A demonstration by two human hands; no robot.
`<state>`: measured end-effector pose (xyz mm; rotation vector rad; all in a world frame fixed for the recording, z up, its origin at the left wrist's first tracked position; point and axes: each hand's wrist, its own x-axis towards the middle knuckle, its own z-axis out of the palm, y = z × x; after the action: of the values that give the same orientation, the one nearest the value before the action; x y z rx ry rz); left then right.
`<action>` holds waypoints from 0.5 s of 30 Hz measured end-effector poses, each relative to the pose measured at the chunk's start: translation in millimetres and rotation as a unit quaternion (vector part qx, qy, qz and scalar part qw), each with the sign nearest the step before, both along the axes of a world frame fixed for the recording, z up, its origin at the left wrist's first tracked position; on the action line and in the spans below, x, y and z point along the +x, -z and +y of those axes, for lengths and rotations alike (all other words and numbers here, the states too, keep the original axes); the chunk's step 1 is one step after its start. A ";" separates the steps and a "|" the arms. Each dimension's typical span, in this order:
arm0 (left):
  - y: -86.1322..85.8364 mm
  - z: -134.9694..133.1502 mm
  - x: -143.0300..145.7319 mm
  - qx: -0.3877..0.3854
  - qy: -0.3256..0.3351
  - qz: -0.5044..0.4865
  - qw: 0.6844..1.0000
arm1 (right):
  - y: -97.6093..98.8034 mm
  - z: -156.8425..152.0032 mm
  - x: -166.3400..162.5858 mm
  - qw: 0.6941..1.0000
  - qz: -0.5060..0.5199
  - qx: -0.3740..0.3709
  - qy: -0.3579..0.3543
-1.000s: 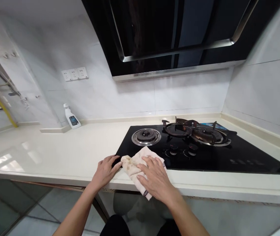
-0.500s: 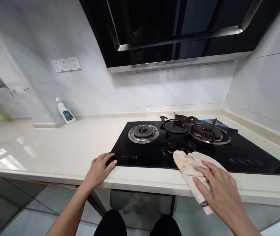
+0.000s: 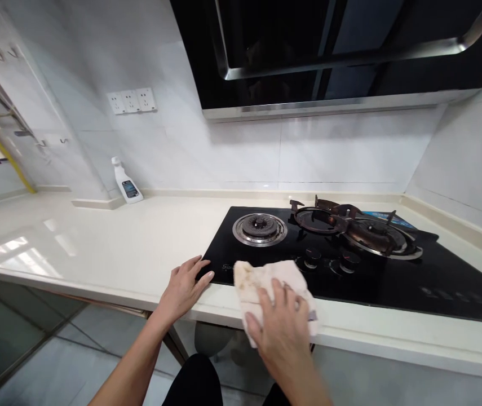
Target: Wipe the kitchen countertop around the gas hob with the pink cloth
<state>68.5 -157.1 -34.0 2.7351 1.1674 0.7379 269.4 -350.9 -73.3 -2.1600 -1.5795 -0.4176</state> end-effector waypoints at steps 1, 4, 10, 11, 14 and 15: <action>1.1 1.0 0.0 -0.002 0.001 -0.009 1.000 | -5.1 11.6 -15.4 0.999 0.004 -0.011 -0.030; 3.4 3.5 -2.7 -0.023 0.008 -0.070 0.997 | -16.1 38.2 -51.1 0.993 0.004 -0.022 -0.115; -10.1 -18.5 -18.7 0.010 0.013 -0.215 0.976 | -25.5 38.5 -44.3 0.968 0.095 0.024 -0.230; -13.4 -26.1 -18.6 0.028 0.023 -0.204 0.978 | -28.9 33.2 -34.1 0.957 0.140 0.034 -0.253; -19.8 -47.6 -7.1 0.059 0.075 -0.106 0.990 | -41.4 14.9 4.5 0.923 0.276 0.115 -0.241; -20.7 -52.9 -0.2 0.060 0.098 -0.059 0.992 | -44.3 9.3 18.3 0.919 0.297 0.151 -0.212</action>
<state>68.2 -210.1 -13.2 2.8029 0.8429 0.9565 287.7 -341.5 -29.0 -1.4582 -1.4453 0.1266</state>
